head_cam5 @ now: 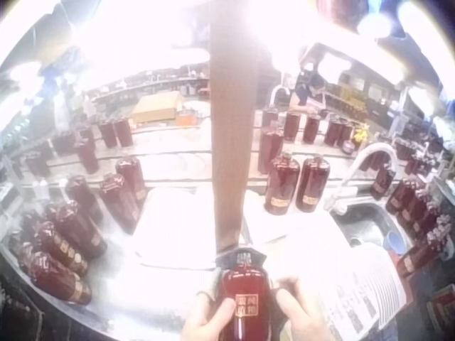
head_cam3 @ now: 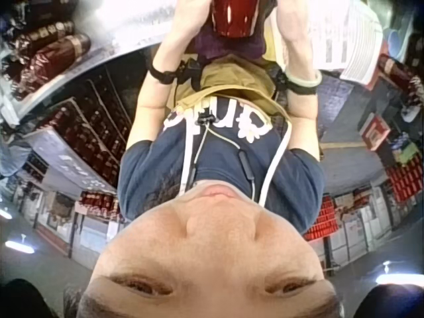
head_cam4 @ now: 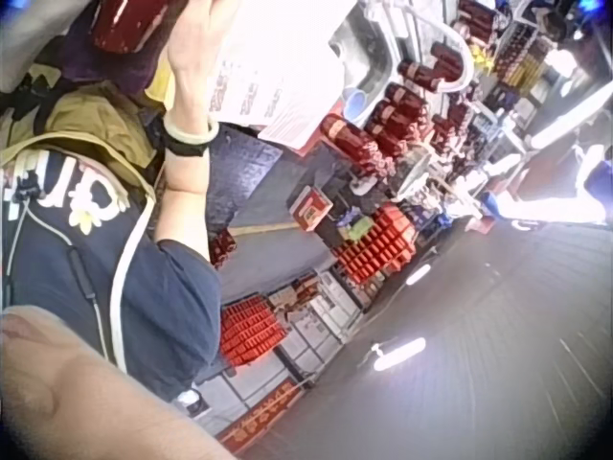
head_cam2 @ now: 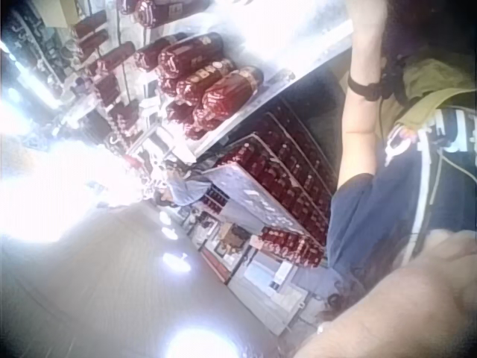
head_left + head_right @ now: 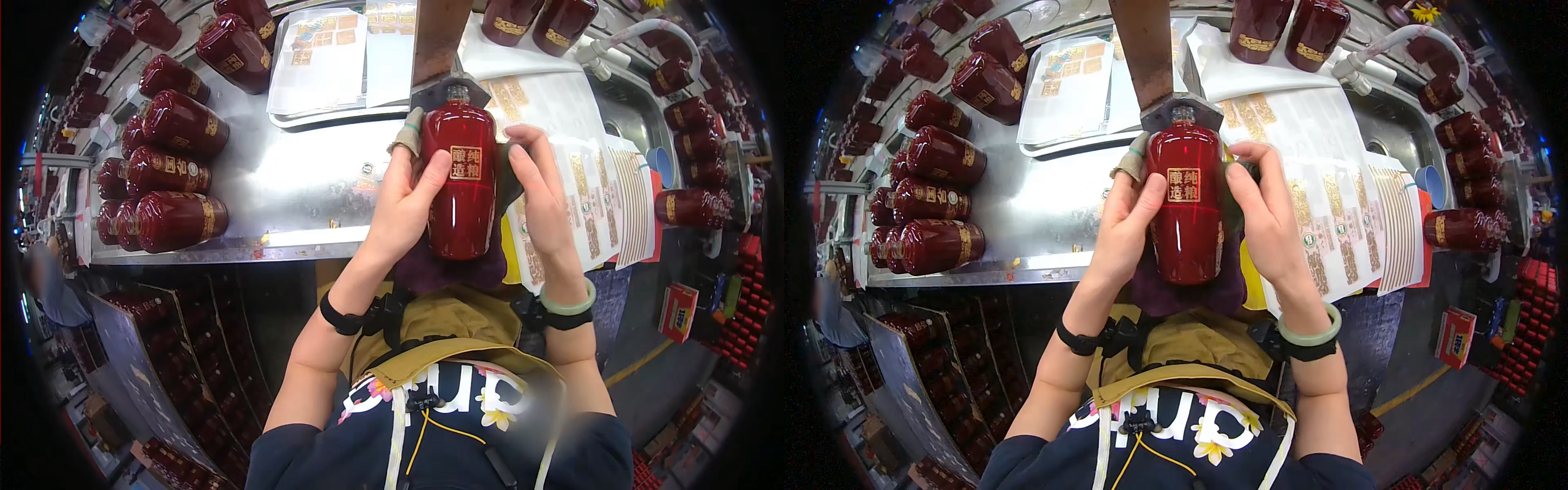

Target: Applying labels and decorative stickers to red liquor bottles on a production line.

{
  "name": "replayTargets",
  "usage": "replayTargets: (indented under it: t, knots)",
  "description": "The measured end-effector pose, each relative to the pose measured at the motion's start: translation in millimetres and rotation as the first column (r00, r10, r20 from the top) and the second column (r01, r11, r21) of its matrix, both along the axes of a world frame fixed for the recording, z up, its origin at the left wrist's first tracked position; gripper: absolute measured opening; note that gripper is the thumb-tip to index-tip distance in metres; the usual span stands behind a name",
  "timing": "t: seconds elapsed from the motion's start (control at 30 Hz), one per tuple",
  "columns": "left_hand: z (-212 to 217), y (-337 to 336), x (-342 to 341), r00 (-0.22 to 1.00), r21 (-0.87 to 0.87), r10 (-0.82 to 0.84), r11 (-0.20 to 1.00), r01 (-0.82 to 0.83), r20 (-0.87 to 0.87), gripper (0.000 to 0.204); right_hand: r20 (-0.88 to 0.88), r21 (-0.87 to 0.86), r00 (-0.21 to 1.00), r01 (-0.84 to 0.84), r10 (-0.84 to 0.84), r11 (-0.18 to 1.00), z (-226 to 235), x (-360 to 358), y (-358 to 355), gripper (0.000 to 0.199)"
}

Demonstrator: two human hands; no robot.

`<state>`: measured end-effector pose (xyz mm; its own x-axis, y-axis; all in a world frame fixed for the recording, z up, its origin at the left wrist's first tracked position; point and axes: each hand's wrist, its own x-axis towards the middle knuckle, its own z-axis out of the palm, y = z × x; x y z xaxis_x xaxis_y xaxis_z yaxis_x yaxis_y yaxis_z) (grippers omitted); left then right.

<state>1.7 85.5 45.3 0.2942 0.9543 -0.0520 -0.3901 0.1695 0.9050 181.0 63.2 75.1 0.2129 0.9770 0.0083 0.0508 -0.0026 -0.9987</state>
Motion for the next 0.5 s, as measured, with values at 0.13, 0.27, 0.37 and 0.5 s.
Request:
replayTargets:
  t: [0.13,0.27,0.37,0.5]
  knots:
    - [-3,-2,3,0.998,0.094,0.005,0.996,0.000,-0.058,0.075,0.323,0.215,0.947,-0.070,-0.003,0.974,23,8,3,0.024]
    - [-4,-4,7,0.999,0.111,0.014,0.994,-0.009,-0.040,0.076,0.727,0.271,0.682,-0.392,0.080,0.879,47,13,19,0.026]
    - [-4,-5,6,0.999,0.101,0.004,0.995,0.001,-0.052,0.072,0.857,0.414,0.497,-0.498,-0.140,0.762,55,15,35,0.030]
    - [-4,-2,5,0.994,0.047,0.011,0.999,-0.016,0.112,0.063,0.907,0.408,0.385,-0.707,-0.170,0.578,55,3,28,0.025]
